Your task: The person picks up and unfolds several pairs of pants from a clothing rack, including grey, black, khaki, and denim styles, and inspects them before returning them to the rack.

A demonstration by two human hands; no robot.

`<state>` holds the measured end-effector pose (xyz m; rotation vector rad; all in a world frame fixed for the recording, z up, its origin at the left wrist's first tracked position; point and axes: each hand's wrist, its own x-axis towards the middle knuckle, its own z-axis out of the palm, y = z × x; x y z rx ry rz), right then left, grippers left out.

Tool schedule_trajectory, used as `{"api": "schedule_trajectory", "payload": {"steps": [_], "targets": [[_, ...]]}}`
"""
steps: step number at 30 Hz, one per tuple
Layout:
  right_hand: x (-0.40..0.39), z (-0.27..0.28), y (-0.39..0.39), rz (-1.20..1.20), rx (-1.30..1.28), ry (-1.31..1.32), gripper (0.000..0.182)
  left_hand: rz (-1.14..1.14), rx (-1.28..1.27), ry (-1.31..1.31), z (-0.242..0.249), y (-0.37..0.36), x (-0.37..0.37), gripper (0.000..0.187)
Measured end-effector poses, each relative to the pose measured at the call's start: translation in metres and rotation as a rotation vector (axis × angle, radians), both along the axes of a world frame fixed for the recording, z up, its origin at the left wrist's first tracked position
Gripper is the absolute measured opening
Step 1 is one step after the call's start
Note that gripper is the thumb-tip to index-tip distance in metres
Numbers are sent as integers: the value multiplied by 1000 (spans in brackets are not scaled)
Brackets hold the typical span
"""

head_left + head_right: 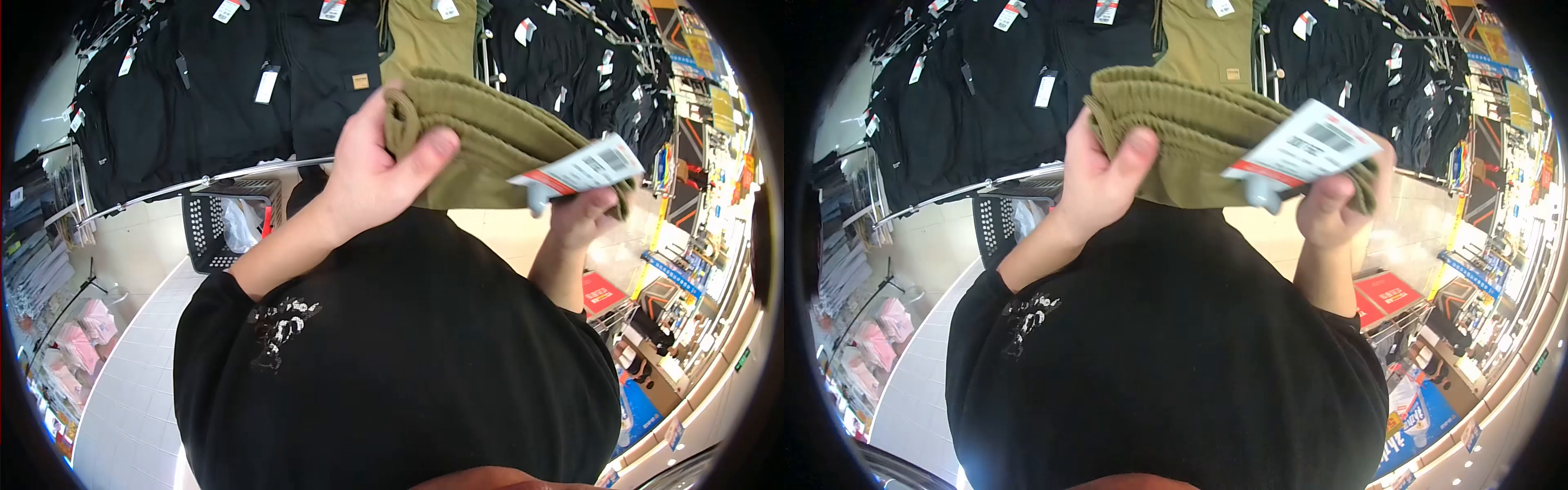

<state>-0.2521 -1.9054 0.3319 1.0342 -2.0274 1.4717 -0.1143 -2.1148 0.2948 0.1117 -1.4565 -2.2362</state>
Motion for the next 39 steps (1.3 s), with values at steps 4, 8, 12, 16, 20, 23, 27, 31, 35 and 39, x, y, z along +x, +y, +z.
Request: {"api": "schedule_trajectory", "payload": {"steps": [4, 8, 12, 16, 20, 23, 27, 31, 35, 39], "targets": [[4, -27, 27, 205, -84, -375, 62, 185, -128, 50, -15, 27, -16, 42], [-1, -41, 54, 304, -40, -484, 59, 255, -360, 280, -22, 45, -29, 61], [-7, -44, 63, 339, -20, -380, 69, 210, -833, 145, -10, 36, -17, 64], [-15, -57, 64, 493, -39, -281, 79, 181, -821, 58, -3, 49, -13, 69], [-35, -68, 63, 378, -120, 91, 75, 39, -970, 0, -5, 50, -10, 75], [-44, -64, 62, 257, -16, 256, 71, -37, -846, -140, -6, 50, -8, 73], [-49, -43, 69, 248, 174, 358, 67, 11, -982, -78, -6, 51, -15, 65], [-53, -39, 66, 202, 140, 340, 65, 17, -1026, -163, -7, 50, -20, 54], [-54, -51, 72, 408, -67, -52, 60, 83, -1220, -21, -17, 50, -38, 47], [-55, -46, 78, 100, -43, -99, 53, -186, -1295, -50, -36, 54, -52, 42]]}}
